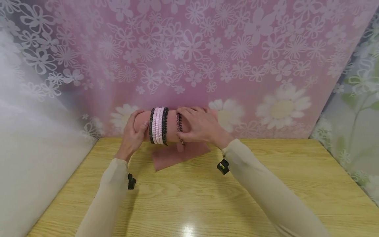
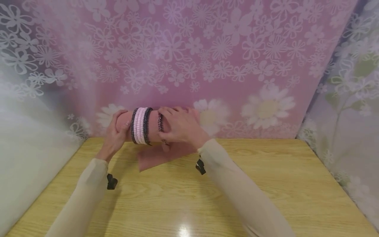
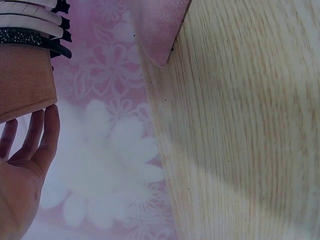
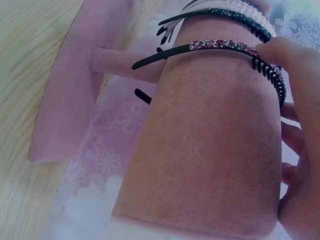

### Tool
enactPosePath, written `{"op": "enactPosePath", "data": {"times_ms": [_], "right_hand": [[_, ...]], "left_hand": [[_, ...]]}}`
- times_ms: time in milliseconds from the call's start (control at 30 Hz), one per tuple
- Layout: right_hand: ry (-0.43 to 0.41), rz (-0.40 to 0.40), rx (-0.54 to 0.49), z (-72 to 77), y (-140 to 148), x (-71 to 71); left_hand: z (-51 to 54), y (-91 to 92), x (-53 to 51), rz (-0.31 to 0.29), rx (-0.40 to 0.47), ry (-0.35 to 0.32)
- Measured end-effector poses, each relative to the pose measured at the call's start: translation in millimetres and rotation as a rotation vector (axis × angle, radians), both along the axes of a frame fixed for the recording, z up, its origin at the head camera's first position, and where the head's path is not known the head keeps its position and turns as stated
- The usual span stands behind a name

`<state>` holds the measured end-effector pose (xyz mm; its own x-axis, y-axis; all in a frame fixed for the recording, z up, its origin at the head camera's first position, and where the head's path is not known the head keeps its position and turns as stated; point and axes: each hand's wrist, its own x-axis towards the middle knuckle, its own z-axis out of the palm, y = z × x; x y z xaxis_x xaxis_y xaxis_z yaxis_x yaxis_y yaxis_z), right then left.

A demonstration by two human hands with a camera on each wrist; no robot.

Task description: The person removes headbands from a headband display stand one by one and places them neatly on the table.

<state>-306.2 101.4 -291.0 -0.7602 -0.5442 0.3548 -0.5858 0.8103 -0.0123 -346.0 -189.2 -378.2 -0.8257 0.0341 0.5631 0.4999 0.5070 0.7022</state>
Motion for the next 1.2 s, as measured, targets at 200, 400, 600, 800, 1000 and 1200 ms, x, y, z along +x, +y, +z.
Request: {"op": "enactPosePath", "data": {"times_ms": [200,400,600,800,1000,1200], "right_hand": [[0.004,-0.007,-0.005,-1.8,3.3,0.5],[0.007,-0.015,-0.004,-1.5,6.9,0.8],[0.013,-0.009,-0.015,-1.7,11.7,1.8],[0.016,-0.002,-0.020,-1.1,15.6,3.1],[0.023,-0.008,-0.025,0.2,20.6,4.9],[0.025,-0.017,-0.026,-2.5,26.9,6.0]], "left_hand": [[-1.3,-1.2,0.1,0.020,-0.013,0.017],[-0.4,-2.0,0.5,0.032,-0.018,0.024],[1.1,-0.6,0.9,0.020,-0.013,0.026],[1.8,0.3,1.1,0.013,0.002,0.019],[1.2,0.3,-0.5,0.022,0.002,0.022],[-0.4,0.8,-0.5,0.028,0.000,0.028]]}}
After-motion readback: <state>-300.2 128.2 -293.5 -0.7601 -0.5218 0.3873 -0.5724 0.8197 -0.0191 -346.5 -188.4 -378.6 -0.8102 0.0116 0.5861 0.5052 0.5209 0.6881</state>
